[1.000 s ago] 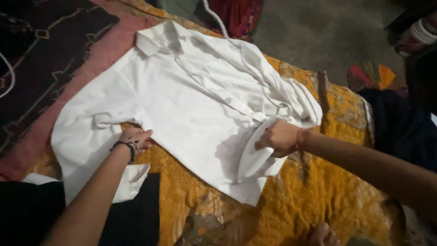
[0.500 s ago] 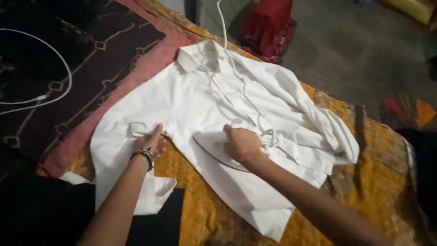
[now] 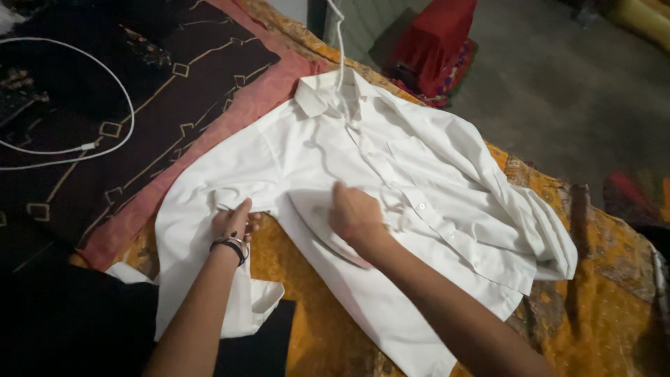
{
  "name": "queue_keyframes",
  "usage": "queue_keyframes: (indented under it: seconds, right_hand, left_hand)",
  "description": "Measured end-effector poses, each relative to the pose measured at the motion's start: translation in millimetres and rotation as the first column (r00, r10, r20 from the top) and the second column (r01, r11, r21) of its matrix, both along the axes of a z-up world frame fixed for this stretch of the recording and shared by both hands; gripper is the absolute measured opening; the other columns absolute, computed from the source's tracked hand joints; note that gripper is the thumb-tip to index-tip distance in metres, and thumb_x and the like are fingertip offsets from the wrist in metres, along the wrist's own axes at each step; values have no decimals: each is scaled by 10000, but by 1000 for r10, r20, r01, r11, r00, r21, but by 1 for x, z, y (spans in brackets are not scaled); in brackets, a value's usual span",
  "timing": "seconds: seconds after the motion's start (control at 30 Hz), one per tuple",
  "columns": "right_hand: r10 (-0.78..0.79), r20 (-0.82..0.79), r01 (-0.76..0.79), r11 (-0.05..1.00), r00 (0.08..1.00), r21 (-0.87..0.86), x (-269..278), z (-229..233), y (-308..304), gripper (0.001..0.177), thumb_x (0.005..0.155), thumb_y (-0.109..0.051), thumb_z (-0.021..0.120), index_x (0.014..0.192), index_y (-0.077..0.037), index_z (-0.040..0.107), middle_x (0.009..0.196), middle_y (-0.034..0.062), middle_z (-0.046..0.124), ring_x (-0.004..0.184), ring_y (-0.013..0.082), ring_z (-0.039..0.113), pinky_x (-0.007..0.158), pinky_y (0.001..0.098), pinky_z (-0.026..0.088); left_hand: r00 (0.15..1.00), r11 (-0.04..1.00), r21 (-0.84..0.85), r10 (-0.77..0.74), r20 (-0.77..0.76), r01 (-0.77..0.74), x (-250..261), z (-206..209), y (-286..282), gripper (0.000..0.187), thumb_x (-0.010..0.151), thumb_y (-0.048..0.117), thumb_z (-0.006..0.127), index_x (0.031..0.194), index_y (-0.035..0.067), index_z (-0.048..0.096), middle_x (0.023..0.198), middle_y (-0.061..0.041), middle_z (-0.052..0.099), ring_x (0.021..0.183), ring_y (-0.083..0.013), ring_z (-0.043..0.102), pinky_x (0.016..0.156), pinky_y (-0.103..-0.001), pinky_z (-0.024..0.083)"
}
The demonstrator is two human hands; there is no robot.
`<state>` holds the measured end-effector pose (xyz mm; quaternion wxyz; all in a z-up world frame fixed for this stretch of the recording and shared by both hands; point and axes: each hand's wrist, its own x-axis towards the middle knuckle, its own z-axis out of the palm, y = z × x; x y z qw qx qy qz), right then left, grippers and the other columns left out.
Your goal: The person irons a white long-sleeved shirt on a bed. They smooth the fabric with their hands and use a white electric iron to press the sleeves and the main body of the shirt, moving the iron back and forth to remove wrinkles.
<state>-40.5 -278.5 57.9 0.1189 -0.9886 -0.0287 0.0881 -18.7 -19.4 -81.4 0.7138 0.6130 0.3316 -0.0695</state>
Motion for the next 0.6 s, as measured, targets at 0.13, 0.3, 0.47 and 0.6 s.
queue_keyframes:
  seconds: [0.13,0.3,0.47,0.6]
  right_hand:
    - [41,6,-41,999,999,11,-45,19,-49,613,793,-287,655,1330,-38,493,921,235,712,849,438,688,713,528,553]
    - [22,-207,-26,1000,978,-12,-62,42,-56,574,907,-483,621,1204,0,531,914,240,735,875,426,693,785,514,539]
    - [41,-38,-38,997,998,73,-27,20,-5,609,958,-464,565,1258,62,499,906,253,729,882,442,693,767,527,544]
    - [-68,6,66,983,998,170,35,4,54,561,958,-440,594,1207,54,501,936,266,725,915,438,704,804,522,542]
  left_hand:
    - [998,1000,-4,14,63,-14,-11,6,-1,227,887,293,726,866,103,602,672,-30,601,460,-124,541,371,-281,352]
    - [989,1000,14,-28,146,26,-26,2,2,321,895,315,736,832,70,539,620,-2,528,443,-132,514,372,-298,380]
    - [973,986,139,-118,197,91,-29,5,3,398,939,354,736,842,32,522,614,-13,526,455,-121,521,392,-291,406]
    - [971,978,182,-134,200,97,-34,17,-2,288,898,335,712,903,70,599,572,-16,526,430,-120,503,383,-296,397]
